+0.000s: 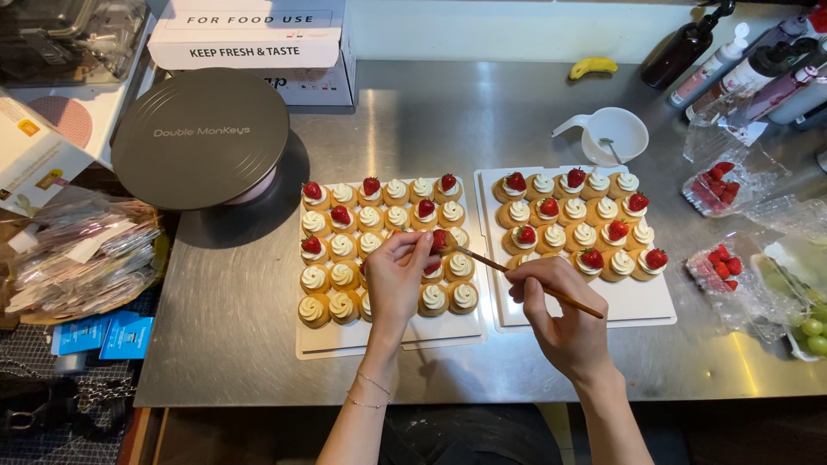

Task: The person decorates rows of small pastries topped with cream by placing sliced strawberries on them. They use a small brush to apply a glaze to the strawberries and occasionally dip the brush into a small white bowl. The pastries are arranged on white trays on a stainless steel counter.

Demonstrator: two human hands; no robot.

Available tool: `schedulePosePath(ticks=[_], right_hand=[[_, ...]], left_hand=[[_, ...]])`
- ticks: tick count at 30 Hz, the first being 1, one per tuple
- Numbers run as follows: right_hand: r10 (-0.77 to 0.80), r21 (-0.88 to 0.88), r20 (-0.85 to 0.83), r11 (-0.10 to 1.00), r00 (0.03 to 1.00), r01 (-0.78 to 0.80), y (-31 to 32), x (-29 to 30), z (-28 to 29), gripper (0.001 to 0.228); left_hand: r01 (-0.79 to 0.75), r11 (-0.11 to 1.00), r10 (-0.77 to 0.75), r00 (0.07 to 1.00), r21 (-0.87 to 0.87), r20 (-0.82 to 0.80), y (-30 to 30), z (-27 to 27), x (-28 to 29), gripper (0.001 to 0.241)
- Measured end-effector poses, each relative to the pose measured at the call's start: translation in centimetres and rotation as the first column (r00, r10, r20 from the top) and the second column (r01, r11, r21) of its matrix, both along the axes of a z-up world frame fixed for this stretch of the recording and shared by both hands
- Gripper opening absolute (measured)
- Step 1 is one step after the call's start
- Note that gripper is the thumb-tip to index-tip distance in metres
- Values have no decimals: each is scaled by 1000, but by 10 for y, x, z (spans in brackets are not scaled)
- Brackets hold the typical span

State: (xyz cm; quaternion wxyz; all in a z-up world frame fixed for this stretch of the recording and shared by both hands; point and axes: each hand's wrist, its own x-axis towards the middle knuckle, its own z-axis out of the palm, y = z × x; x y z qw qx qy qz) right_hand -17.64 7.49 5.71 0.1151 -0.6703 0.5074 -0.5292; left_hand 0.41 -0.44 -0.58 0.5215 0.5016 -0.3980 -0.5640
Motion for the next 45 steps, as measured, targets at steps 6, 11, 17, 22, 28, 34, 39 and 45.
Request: schedulePosePath(ticks=[6,11,17,22,28,34,39,45], right_hand=[[-9,-9,94,1000,996,10,-6,-4,1,29],[2,21,79,1000,997,-3,-9,1,4,24],[-37,7,143,999,989,36,-8,-11,-3,27],[-69,68,288,996,955,52,-18,-9,-16,27],[-169,167,377,980,911,112,-13,-22,-32,28],[-358,228,531,933,768,277,15,-52,-50,28],[-467,243,595,880,654,408,41,-80,-67,28],[-571,268,571,809,590,524,66,-92,-70,28]], left_hand=[[22,1000,-22,1000,-1,-6,-8,-5,-1,27],[26,1000,-26,998,-7,-53,-18,-17,2,30],[75,997,-75,996,-12,-51,-21,-9,-1,30],[103,994,-105,993,-41,-55,-26,-1,0,27],[137,988,-141,988,-72,-62,-44,-10,2,28],[619,761,-513,758,-196,404,-113,-13,-6,15],[943,331,-391,99,39,915,-179,-72,-37,18],[964,130,-299,-185,232,936,-192,-90,-53,19]])
